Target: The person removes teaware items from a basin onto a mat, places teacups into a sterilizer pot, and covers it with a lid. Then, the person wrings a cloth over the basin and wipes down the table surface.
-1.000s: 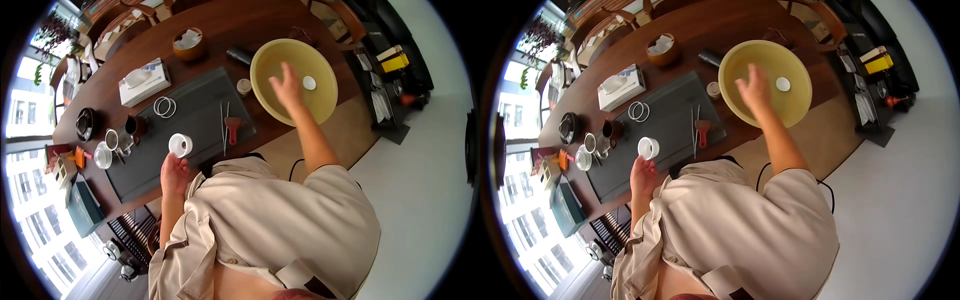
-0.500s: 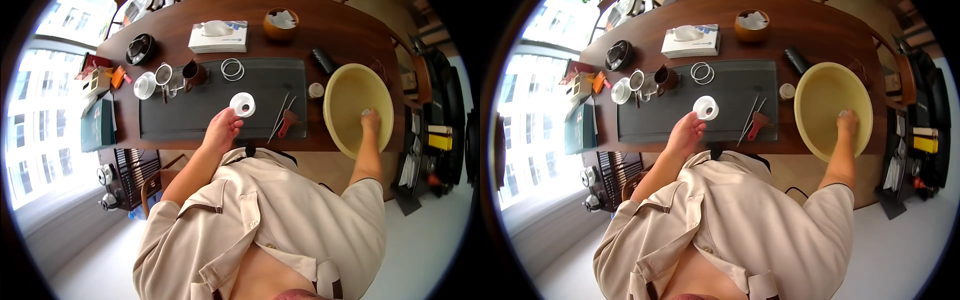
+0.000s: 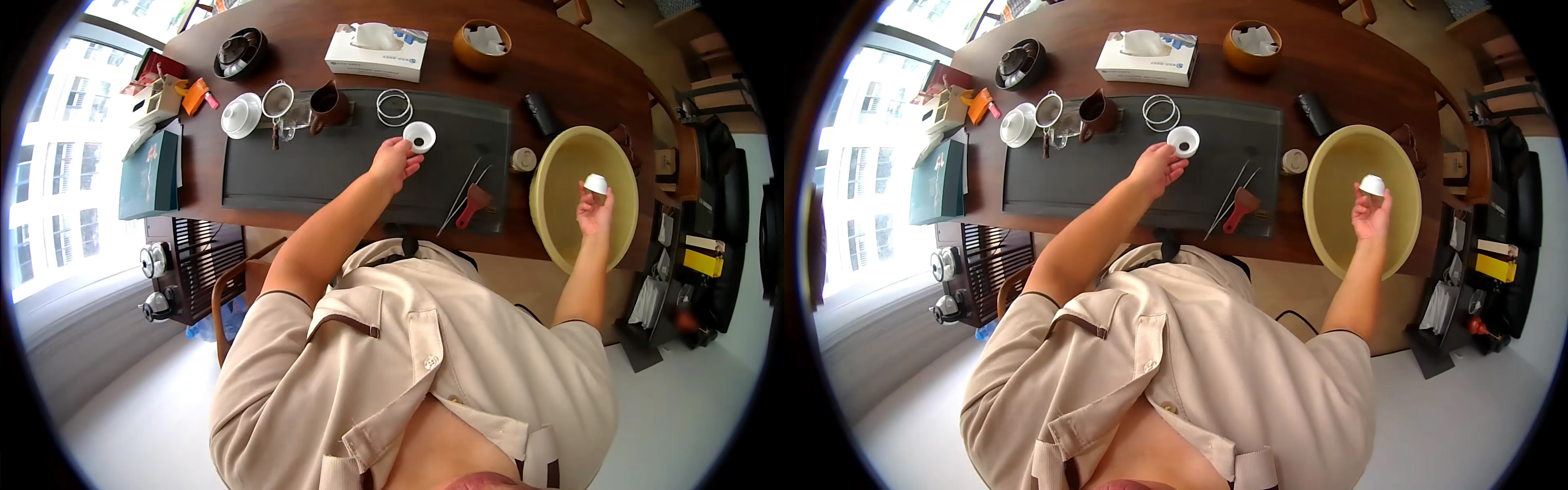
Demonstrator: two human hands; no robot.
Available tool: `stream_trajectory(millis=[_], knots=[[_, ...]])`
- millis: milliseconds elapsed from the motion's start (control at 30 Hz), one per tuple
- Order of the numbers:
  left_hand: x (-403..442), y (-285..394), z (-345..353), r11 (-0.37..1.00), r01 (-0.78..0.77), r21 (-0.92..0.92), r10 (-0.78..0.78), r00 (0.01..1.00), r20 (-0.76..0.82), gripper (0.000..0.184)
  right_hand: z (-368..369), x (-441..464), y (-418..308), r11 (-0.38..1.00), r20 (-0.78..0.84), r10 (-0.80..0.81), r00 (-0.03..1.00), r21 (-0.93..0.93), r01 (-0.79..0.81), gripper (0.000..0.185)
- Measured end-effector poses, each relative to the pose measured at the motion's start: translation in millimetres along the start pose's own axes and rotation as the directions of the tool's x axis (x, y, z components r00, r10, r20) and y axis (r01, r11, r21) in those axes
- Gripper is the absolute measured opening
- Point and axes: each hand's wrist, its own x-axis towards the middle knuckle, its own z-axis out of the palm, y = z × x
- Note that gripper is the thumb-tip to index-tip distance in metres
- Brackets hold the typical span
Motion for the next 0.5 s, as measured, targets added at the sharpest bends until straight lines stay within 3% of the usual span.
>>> stream_trajectory(millis=[167, 200, 233, 267, 300, 333, 367, 433, 500], knots=[[46, -2, 15, 1.000, -0.012, -0.017, 0.012, 1.000, 0.029, 0.022, 15, -21, 15, 0.997, 0.129, -0.051, 0.990, -0.048, 0.058, 0.051], [47, -1, 20, 1.000, -0.019, -0.012, 0.019, 0.999, 0.028, 0.022, 22, -27, 22, 0.856, -0.011, -0.239, 0.971, -0.475, 0.205, 0.052], [49, -1, 24, 1.000, -0.026, -0.006, 0.026, 0.999, 0.027, 0.021, 31, -34, 29, 0.532, -0.056, -0.454, 0.889, -0.818, 0.220, 0.055], [49, 1, 26, 0.999, -0.032, -0.011, 0.033, 0.999, 0.019, 0.021, 44, -38, 32, 0.265, 0.002, -0.529, 0.849, -0.950, 0.167, 0.064], [50, 2, 28, 0.998, -0.062, 0.022, 0.063, 0.998, -0.023, 0.023, 41, -36, 34, 0.263, 0.011, -0.523, 0.852, -0.949, 0.174, 0.064], [51, 3, 31, 0.994, -0.090, 0.056, 0.093, 0.993, -0.066, 0.024, 36, -35, 39, -0.156, 0.244, -0.651, 0.718, -0.970, 0.187, 0.067], [51, 2, 38, 0.995, -0.097, 0.033, 0.100, 0.990, -0.095, 0.024, 30, -36, 42, -0.544, 0.503, -0.653, 0.567, -0.832, 0.111, 0.069], [54, -3, 50, 0.993, -0.091, 0.078, 0.099, 0.989, -0.111, 0.024, 54, -77, 46, -0.562, 0.482, -0.627, 0.612, -0.824, 0.074, 0.069], [55, -6, 54, 0.994, -0.093, 0.063, 0.100, 0.986, -0.131, 0.025, 51, -84, 47, -0.735, 0.652, -0.558, 0.514, -0.676, 0.059, 0.069]])
